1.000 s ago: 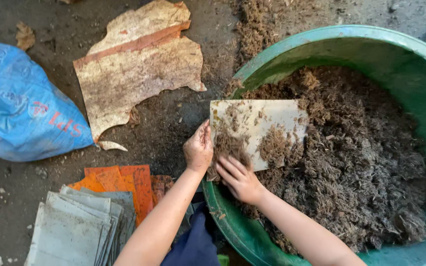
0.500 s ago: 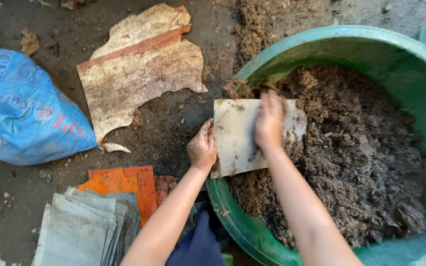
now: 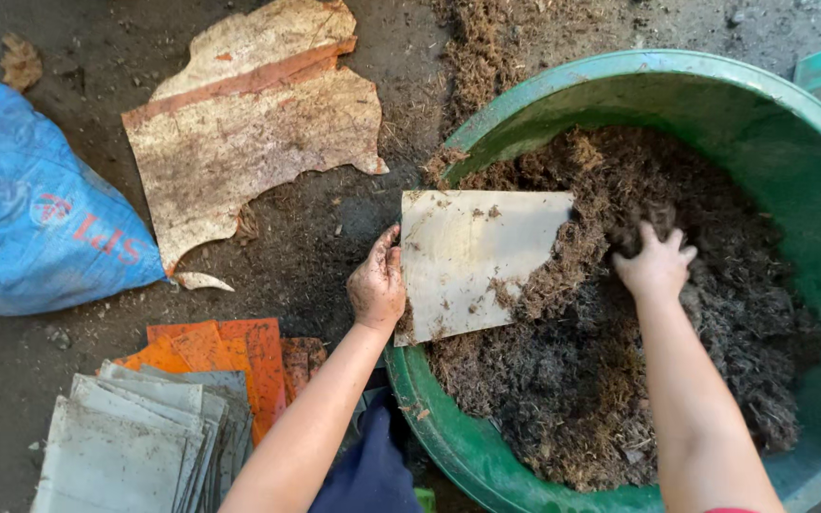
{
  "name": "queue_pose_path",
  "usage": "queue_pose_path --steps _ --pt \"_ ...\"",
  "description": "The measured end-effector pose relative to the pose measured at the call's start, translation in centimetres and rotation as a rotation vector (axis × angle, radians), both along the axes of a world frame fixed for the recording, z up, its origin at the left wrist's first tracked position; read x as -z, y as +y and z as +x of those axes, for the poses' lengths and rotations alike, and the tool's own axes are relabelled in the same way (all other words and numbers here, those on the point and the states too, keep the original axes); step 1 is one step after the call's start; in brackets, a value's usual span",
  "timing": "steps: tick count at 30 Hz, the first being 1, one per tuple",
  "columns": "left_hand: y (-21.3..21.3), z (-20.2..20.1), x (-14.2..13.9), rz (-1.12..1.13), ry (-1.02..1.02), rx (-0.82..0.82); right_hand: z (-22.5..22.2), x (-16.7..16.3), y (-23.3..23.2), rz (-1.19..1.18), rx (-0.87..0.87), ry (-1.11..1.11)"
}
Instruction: The person repeatedly scrapes a dark fibrous material from a green tub onto flat plastic sheets, then wipes the sheets clean with their hands. They stack the cleaned sheets to the side and repeat the process with new sheets.
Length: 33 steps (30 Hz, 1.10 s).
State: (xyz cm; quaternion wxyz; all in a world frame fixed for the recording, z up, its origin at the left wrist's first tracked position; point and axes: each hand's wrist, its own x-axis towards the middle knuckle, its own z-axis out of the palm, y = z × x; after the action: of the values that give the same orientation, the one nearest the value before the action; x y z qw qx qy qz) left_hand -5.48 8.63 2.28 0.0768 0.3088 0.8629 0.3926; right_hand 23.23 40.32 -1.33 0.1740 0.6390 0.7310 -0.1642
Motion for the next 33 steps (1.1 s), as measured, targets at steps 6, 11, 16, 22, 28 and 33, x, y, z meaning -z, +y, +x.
queue_pose_path --steps 6,11,16,22,28,33 --pt "-0.1 0.1 0.2 0.093 0.091 -0.006 -1.2 -6.1 -4.6 -0.1 -0.19 0.176" --pt "-0.1 0.1 0.4 0.029 0.041 -0.018 -6.2 -10.5 -12.9 -0.078 -0.873 0.694" --pt "0.1 0.1 0.5 -0.004 0.062 -0.012 -13.6 -5.3 -23.1 0.257 -0.81 0.825" --pt "-0.1 -0.2 1.1 -0.046 0.155 0.027 -22.2 -2.1 -17.1 0.38 -0.683 0.968" --pt "-0.2 -0.4 1.9 -0.098 0.064 0.016 -22.6 -4.1 -18.8 0.348 -0.433 0.916" --pt "-0.4 -0.4 2.7 -0.168 0.148 0.005 -21.3 -5.0 -20.9 0.337 -0.589 0.939"
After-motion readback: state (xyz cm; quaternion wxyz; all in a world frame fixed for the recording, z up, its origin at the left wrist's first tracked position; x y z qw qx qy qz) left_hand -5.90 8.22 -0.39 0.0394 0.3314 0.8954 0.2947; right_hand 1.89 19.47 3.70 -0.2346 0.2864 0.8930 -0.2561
